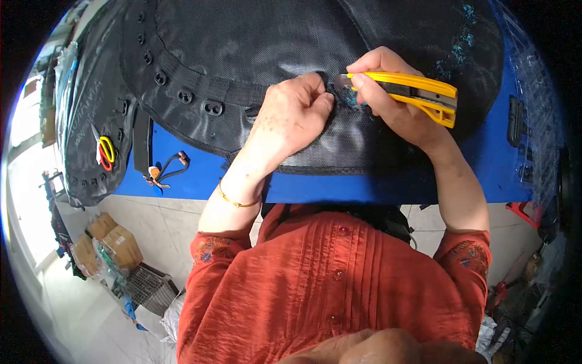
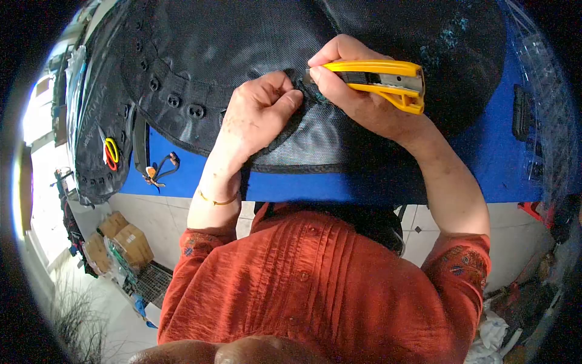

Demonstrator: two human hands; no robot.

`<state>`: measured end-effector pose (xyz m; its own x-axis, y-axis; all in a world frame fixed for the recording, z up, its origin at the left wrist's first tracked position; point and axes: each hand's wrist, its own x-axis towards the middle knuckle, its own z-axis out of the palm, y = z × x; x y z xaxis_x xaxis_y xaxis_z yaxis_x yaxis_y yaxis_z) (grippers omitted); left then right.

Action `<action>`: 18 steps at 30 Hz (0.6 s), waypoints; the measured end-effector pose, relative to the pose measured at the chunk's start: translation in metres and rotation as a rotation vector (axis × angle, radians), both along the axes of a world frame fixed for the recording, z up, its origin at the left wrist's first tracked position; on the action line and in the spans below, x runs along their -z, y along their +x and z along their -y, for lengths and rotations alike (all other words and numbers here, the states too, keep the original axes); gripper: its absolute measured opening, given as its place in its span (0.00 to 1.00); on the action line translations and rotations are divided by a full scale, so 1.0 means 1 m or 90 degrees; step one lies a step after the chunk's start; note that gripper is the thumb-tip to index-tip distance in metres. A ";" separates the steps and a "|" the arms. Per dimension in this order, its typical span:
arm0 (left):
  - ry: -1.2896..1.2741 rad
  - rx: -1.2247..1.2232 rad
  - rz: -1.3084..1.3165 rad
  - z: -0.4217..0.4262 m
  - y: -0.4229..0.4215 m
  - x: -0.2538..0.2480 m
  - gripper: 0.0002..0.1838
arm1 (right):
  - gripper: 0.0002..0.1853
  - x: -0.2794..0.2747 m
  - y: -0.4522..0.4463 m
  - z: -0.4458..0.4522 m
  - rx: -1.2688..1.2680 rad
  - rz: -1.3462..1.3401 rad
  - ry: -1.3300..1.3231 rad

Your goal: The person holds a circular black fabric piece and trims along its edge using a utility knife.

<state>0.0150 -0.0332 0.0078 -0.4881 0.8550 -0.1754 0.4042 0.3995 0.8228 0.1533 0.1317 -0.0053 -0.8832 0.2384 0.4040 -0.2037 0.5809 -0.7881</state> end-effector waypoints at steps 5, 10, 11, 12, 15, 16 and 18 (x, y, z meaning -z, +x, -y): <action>-0.006 -0.002 0.022 0.000 0.000 -0.001 0.10 | 0.03 -0.001 0.000 0.004 0.010 0.033 -0.065; -0.004 0.004 0.032 0.000 -0.001 -0.001 0.10 | 0.05 -0.001 -0.004 0.007 0.052 0.042 -0.105; -0.003 0.003 0.032 0.001 -0.001 -0.001 0.10 | 0.05 -0.001 -0.004 0.008 0.052 0.042 -0.105; -0.001 0.004 0.032 0.000 0.001 -0.001 0.10 | 0.05 -0.003 -0.002 0.008 0.060 0.044 -0.099; 0.007 0.009 0.035 0.000 0.000 0.004 0.10 | 0.05 0.000 -0.003 0.007 0.058 0.028 -0.068; 0.007 0.009 0.035 0.000 0.000 0.003 0.10 | 0.05 0.001 -0.003 0.006 0.048 0.010 -0.044; 0.003 0.004 0.041 0.000 0.000 0.002 0.10 | 0.05 0.001 -0.003 0.007 0.048 0.012 -0.048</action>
<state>0.0154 -0.0336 0.0057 -0.4705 0.8588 -0.2028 0.3524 0.3936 0.8491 0.1507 0.1251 -0.0063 -0.8687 0.3333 0.3663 -0.1472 0.5324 -0.8336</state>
